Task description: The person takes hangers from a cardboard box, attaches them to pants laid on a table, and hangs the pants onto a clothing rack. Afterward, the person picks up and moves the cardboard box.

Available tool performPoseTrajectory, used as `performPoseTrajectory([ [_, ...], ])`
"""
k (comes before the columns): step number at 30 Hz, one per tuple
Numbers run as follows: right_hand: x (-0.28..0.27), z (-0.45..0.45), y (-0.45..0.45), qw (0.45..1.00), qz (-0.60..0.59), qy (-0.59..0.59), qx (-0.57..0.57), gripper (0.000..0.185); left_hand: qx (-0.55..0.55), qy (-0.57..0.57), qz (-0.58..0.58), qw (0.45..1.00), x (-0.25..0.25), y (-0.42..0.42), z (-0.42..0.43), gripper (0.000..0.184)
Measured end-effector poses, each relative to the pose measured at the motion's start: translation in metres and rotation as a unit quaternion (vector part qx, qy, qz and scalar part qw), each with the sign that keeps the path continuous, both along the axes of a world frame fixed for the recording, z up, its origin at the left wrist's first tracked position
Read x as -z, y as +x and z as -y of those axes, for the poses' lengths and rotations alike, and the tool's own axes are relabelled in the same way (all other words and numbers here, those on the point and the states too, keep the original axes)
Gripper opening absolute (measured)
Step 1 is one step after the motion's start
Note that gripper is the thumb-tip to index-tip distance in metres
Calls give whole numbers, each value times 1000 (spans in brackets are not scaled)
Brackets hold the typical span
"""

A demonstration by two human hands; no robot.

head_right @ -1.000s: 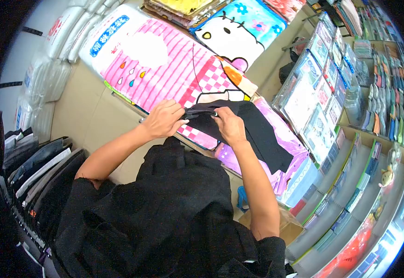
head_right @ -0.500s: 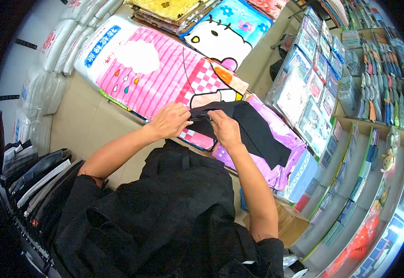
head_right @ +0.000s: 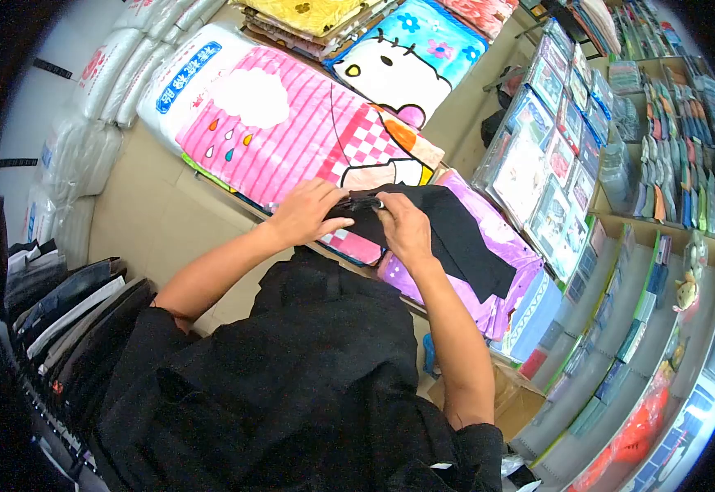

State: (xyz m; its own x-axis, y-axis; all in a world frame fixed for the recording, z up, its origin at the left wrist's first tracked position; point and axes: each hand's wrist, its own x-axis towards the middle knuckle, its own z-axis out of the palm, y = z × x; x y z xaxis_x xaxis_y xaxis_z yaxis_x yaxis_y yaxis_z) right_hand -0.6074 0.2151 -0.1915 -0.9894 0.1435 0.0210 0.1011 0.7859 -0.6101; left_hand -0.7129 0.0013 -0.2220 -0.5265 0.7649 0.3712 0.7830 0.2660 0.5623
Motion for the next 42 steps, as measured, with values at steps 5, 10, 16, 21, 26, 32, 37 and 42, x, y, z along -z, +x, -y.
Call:
performPoseTrajectory([
  [5, 0, -17, 5, 994, 14, -53, 99, 23, -24, 1, 7, 1000, 23, 2, 77, 34],
  [10, -1, -34, 16, 984, 13, -102, 144, 24, -83, -139, 87, 983, 74, 23, 125, 40],
  [16, -6, -44, 26, 975, -1, -161, 154, 20, -136, -118, 56, 982, 95, 9, 93, 55],
  [21, -19, -52, 30, 970, -11, -188, 157, 20, -56, -190, 95, 976, 104, -5, 62, 53],
  [26, -25, -71, 35, 949, -21, -234, 211, 20, 39, -210, 96, 972, 98, -1, 42, 38],
  [32, -40, -87, 24, 942, -13, -202, 269, 54, 71, -156, 132, 976, 64, 8, 14, 38],
  [37, -32, -41, 13, 985, -41, -33, 165, 47, 30, -143, 287, 947, 66, 20, -28, 46],
  [42, 17, -6, 37, 992, 123, 9, -3, 58, -114, -45, 582, 804, 75, 31, -63, 42],
])
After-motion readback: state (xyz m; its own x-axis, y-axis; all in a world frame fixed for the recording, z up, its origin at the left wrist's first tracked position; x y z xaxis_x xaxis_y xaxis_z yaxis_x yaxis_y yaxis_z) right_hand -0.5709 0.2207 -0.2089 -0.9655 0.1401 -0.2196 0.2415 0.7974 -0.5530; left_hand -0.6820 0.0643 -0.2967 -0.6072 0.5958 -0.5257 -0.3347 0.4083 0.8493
